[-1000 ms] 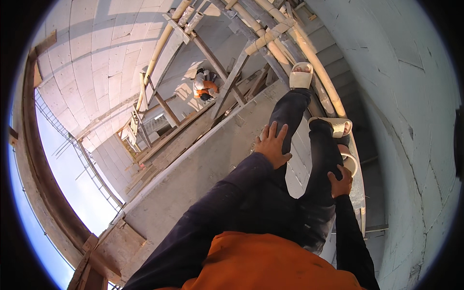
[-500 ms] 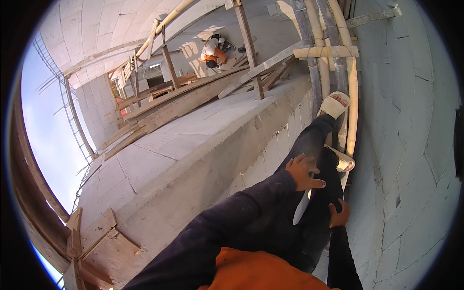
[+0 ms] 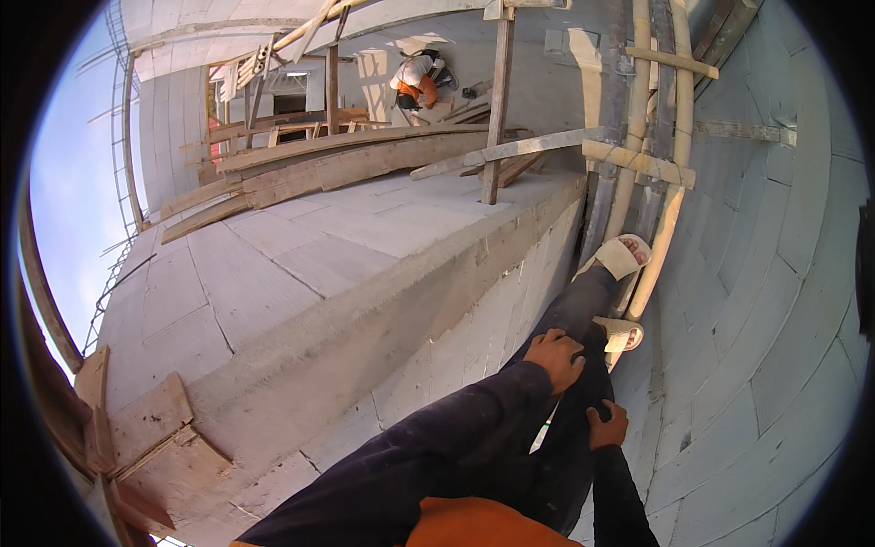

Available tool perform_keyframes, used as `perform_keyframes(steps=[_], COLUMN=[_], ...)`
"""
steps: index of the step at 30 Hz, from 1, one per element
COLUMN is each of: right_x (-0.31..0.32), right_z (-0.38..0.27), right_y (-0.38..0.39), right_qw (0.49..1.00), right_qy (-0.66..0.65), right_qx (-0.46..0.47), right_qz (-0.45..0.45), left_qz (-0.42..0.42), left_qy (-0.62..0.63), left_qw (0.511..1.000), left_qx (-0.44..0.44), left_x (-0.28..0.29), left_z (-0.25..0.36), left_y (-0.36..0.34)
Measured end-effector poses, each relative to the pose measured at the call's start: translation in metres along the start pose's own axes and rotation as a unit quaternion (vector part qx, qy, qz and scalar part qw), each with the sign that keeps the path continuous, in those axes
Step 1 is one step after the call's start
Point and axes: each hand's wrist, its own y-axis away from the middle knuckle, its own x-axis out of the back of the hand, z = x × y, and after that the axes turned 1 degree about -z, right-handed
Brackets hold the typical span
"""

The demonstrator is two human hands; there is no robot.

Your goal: The person places and secures wooden boards against a concrete wall to create a formwork, using a pencil to mark the boards and a hatchet to adjust their placement while working on scaffolding.

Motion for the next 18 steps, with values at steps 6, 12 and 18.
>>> perform_keyframes(steps=[6, 12, 18], right_x=[0.004, 0.005, 0.006], right_z=[0.007, 0.018, 0.020], right_y=[-0.008, -0.008, -0.006], right_qw=[1.000, 0.999, 1.000], right_qy=[0.018, 0.021, 0.008], right_qx=[0.007, 0.018, 0.014], right_qz=[-0.021, -0.026, -0.027], left_qz=[0.010, 0.007, -0.002], left_qy=[-0.005, -0.023, -0.036], left_qw=[1.000, 1.000, 0.999], left_qx=[0.005, 0.008, 0.003], left_x=[-0.010, -0.018, -0.024], left_z=[0.003, 0.013, 0.017], left_y=[0.003, 0.006, 0.006])
